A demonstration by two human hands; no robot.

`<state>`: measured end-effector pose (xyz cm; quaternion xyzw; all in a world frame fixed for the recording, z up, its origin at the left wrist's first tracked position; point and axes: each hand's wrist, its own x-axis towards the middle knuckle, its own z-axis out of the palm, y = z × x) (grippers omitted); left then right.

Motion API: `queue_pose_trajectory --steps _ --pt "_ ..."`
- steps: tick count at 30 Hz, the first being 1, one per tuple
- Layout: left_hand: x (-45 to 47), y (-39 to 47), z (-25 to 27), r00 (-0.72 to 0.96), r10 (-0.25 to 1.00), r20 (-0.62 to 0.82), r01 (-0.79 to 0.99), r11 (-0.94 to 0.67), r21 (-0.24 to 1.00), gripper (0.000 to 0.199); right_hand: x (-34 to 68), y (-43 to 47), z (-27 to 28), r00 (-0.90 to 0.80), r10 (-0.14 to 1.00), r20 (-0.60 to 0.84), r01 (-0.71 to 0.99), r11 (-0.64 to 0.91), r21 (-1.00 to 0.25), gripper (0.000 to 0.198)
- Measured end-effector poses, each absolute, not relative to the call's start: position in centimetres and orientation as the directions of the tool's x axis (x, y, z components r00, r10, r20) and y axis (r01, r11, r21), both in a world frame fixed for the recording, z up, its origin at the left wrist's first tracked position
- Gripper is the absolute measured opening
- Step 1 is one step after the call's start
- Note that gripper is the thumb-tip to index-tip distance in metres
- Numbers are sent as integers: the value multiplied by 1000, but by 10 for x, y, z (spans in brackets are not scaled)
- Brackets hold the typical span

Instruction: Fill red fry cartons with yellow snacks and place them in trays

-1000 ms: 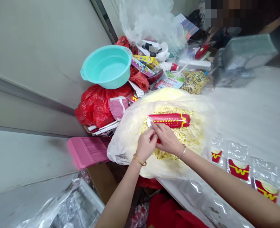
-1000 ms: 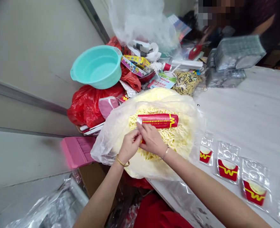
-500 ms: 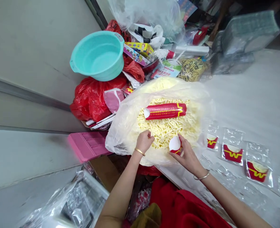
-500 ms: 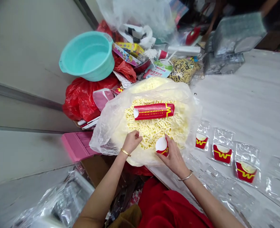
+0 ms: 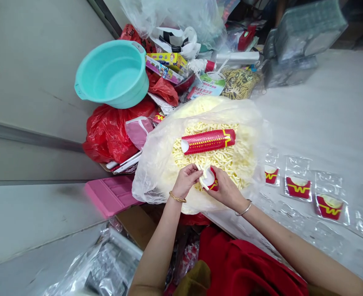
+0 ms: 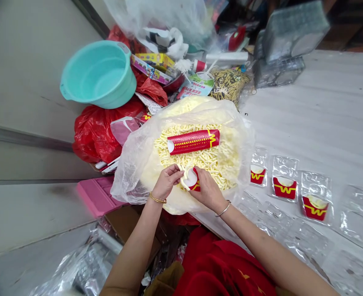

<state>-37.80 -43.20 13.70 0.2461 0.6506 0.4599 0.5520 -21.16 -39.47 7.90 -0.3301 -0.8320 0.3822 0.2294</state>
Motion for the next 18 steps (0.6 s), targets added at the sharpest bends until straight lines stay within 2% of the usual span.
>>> queue_pose_trajectory --steps 3,6,9,12,15,18 --pt "-374 -432 132 -306 880 -364 80 405 911 20 -214 -397 81 -659 747 87 386 435 -814 68" --pt "-369 -431 134 -232 951 -206 450 292 844 11 -213 -398 80 -609 789 76 387 379 -841 63" --pt "-365 -429 138 -154 976 -153 592 215 777 13 -209 -395 78 -579 808 104 375 378 -846 64" --pt "-366 -427 138 -168 963 -211 478 266 837 13 -204 -392 77 -575 807 134 373 404 -836 67" --pt "-370 -426 136 -168 917 -361 197 390 900 16 -198 -388 79 -586 796 151 372 430 -823 68" --pt "-371 -427 135 -160 877 -453 -8 458 889 21 -194 -386 80 -606 778 163 363 454 -814 66"
